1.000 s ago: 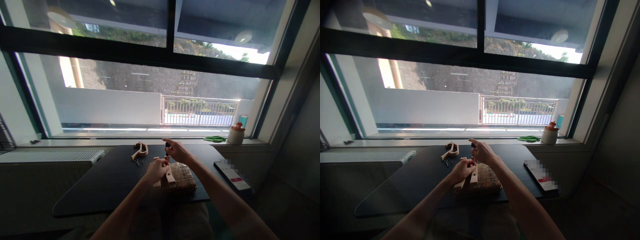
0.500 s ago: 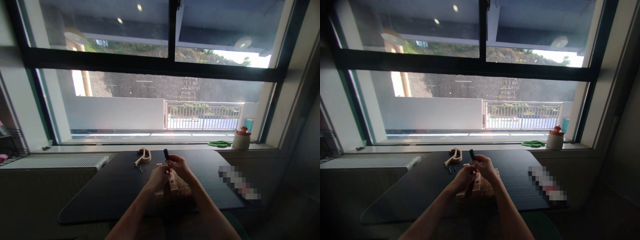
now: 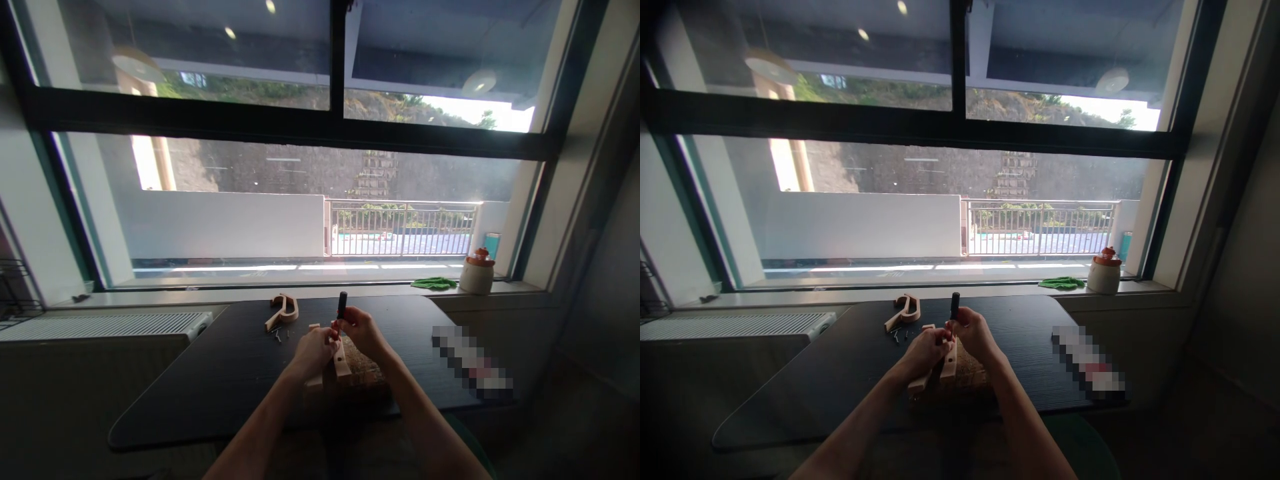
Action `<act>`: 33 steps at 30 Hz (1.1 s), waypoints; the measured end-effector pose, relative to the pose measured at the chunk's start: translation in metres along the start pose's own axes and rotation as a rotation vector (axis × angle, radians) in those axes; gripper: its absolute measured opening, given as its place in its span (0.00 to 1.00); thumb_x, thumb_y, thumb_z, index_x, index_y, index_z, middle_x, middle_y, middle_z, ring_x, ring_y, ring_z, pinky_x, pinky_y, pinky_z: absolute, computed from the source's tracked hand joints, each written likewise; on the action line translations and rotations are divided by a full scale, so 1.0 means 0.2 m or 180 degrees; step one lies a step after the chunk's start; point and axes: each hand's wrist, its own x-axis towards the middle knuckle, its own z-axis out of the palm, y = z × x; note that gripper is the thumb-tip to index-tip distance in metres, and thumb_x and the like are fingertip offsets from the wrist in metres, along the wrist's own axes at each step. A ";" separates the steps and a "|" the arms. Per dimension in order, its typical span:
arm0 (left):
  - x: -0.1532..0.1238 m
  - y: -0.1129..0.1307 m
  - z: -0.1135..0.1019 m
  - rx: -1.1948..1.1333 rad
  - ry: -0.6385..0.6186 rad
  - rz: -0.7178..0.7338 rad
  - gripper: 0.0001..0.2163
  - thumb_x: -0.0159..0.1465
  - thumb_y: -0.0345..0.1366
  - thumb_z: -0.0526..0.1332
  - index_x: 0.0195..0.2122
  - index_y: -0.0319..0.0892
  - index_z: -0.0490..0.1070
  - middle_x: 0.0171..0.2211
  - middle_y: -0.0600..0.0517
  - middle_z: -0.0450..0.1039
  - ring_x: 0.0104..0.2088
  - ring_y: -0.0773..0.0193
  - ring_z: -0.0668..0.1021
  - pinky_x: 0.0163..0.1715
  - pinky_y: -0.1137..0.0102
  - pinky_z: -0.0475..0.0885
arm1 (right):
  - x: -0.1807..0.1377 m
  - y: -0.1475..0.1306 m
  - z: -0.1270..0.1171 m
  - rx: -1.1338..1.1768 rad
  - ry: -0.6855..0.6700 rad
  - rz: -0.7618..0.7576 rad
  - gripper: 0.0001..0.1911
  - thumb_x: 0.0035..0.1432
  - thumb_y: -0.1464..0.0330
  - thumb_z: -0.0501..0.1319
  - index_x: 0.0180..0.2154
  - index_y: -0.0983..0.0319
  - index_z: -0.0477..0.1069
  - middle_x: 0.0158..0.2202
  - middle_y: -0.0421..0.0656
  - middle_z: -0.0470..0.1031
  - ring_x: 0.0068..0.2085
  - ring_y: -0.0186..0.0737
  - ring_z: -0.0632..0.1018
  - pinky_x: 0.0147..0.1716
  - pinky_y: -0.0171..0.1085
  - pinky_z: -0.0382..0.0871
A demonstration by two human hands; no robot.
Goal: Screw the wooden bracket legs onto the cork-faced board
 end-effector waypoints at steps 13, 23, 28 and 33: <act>0.00 -0.01 0.00 -0.0057 -0.0057 0.0080 0.14 0.62 0.43 0.54 0.39 0.45 0.77 0.28 0.51 0.76 0.29 0.64 0.75 0.26 0.74 0.59 | 0.03 -0.02 -0.05 -0.0597 -0.0062 -0.0145 0.11 0.51 0.65 0.63 0.37 0.63 0.75 0.31 0.43 0.78 0.31 0.40 0.77 0.33 0.37 0.70; 0.01 -0.02 0.03 -0.0096 0.0034 0.0057 0.12 0.60 0.43 0.56 0.37 0.47 0.77 0.26 0.53 0.75 0.27 0.64 0.74 0.26 0.73 0.59 | 0.12 -0.03 -0.07 -0.0456 -0.0122 -0.0382 0.13 0.53 0.67 0.61 0.42 0.63 0.74 0.35 0.43 0.79 0.37 0.40 0.78 0.37 0.38 0.72; 0.01 -0.03 0.04 -0.0126 0.0085 0.0021 0.10 0.58 0.41 0.58 0.37 0.47 0.77 0.28 0.53 0.75 0.28 0.64 0.74 0.26 0.73 0.59 | 0.13 0.00 -0.06 -0.0536 -0.0022 -0.0377 0.13 0.52 0.67 0.62 0.41 0.65 0.72 0.34 0.45 0.78 0.34 0.40 0.78 0.35 0.39 0.72; 0.01 -0.03 0.04 -0.0167 0.0061 0.0039 0.10 0.59 0.41 0.58 0.36 0.47 0.78 0.27 0.53 0.76 0.28 0.64 0.75 0.26 0.73 0.60 | 0.14 -0.06 -0.08 -0.0686 -0.0105 -0.0451 0.17 0.51 0.68 0.63 0.44 0.64 0.71 0.33 0.44 0.78 0.33 0.38 0.77 0.34 0.38 0.71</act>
